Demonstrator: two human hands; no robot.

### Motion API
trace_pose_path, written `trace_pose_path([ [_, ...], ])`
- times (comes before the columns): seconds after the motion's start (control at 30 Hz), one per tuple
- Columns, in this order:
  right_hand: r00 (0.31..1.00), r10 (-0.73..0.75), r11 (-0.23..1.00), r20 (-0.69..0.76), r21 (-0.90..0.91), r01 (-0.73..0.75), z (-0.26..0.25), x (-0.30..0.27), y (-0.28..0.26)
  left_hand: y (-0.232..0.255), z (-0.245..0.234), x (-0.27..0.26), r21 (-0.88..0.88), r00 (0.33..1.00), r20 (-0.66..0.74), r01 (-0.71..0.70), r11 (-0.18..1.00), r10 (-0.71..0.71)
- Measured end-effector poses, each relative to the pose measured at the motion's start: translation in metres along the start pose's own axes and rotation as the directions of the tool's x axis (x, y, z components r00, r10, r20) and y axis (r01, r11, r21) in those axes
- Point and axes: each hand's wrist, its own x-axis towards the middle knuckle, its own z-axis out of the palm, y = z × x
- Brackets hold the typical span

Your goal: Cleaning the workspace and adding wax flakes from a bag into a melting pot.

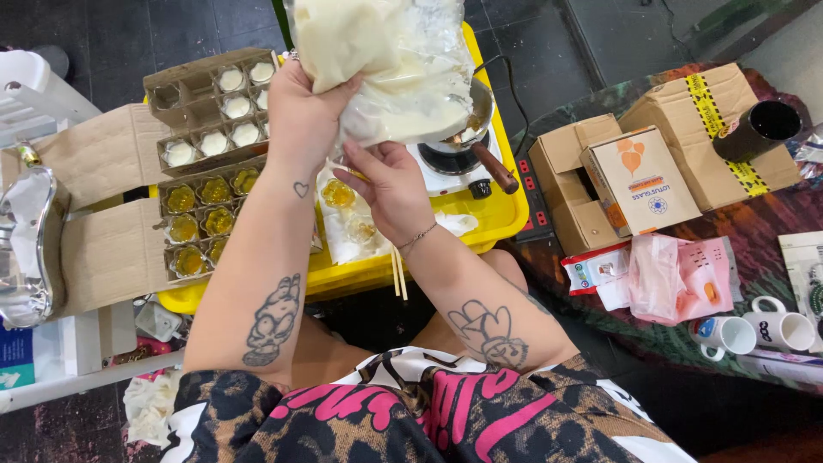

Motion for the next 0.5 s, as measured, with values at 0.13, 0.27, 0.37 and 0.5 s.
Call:
trace_pose_path([
  [0.13, 0.999, -0.032, 0.998, -0.030, -0.060, 0.030, 0.000, 0.001, 0.007, -0.004, 0.005, -0.001, 0.022, 0.997, -0.031, -0.065, 0.998, 0.066],
  [0.27, 0.997, -0.022, 0.999, 0.079, -0.033, 0.025, 0.002, 0.002, 0.008, -0.001, 0.014, -0.005, 0.010, 0.995, -0.051, -0.088, 0.996, 0.088],
  [0.37, 0.998, 0.018, 0.998, 0.062, -0.059, -0.015, -0.008, 0.005, 0.018, -0.004, 0.013, -0.006, 0.004, 0.989, -0.062, -0.134, 0.991, 0.134],
  [0.5, 0.994, -0.097, 0.968, -0.040, -0.234, 0.085, -0.006, -0.004, 0.018, -0.017, 0.011, -0.012, -0.097, 0.987, -0.097, -0.137, 0.986, 0.127],
])
